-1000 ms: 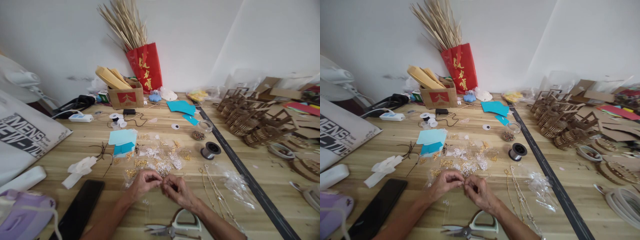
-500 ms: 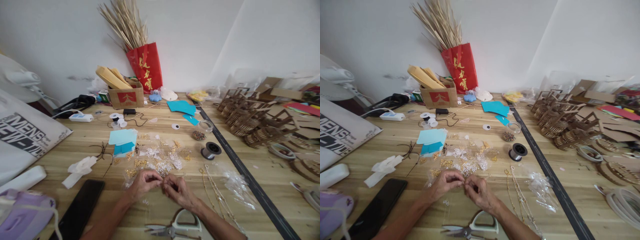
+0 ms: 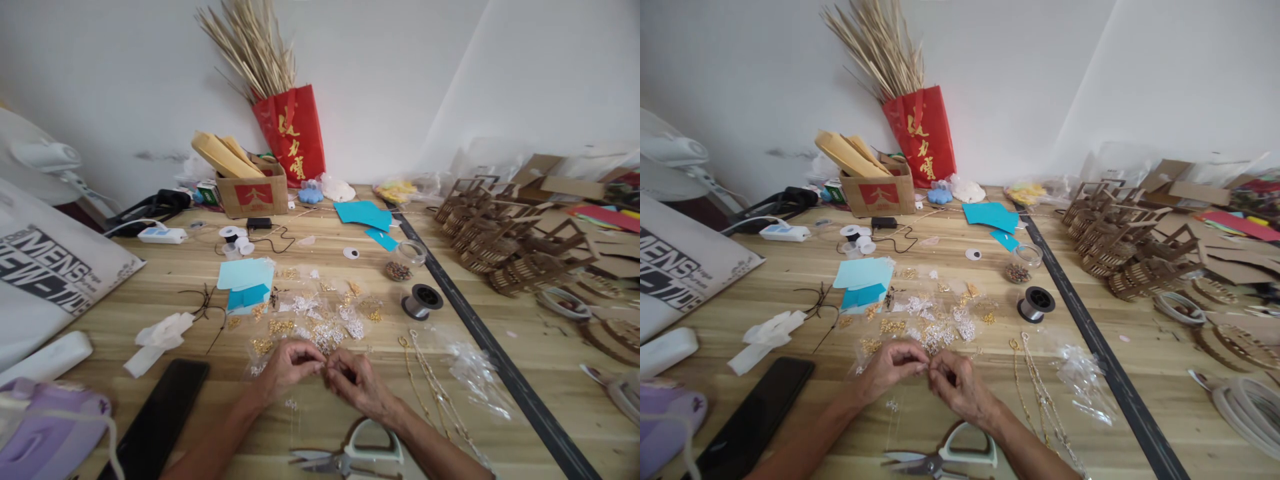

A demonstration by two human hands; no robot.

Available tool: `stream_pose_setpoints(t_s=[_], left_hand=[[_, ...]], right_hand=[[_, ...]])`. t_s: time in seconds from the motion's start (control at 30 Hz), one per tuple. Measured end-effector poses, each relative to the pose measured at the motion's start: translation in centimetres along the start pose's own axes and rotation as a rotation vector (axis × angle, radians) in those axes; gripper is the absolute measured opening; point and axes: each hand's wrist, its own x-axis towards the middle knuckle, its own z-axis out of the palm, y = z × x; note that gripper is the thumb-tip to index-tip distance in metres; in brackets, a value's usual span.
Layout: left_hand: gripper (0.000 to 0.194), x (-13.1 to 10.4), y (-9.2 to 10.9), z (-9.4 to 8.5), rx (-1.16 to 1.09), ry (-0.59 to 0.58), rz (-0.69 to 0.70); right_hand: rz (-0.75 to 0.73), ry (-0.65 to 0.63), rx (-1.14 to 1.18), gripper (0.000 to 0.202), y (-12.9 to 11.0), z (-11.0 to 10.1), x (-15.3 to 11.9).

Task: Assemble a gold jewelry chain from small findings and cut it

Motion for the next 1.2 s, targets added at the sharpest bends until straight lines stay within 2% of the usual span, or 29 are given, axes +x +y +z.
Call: stream_pose_setpoints(t_s=[0.43,0.93,1.2], left_hand=[[0.017,-0.01,-0.40,-0.03,-0.015,-0.002,-0.004],[0.020,-0.11,-0.17,0.25,-0.103,-0.010,-0.098],[0.023,-0.08,-0.25,0.14,-0.077,-0.035,-0.062]], right_hand=[[-0.010,0.008,-0.011,0.029,0.41,-0.01,-0.08],[0.005,-0.004,0.006,0.025,0.51,0.05,-0.09],[0.020,-0.001,0.000,0.020,0.70,-0.01,0.01]])
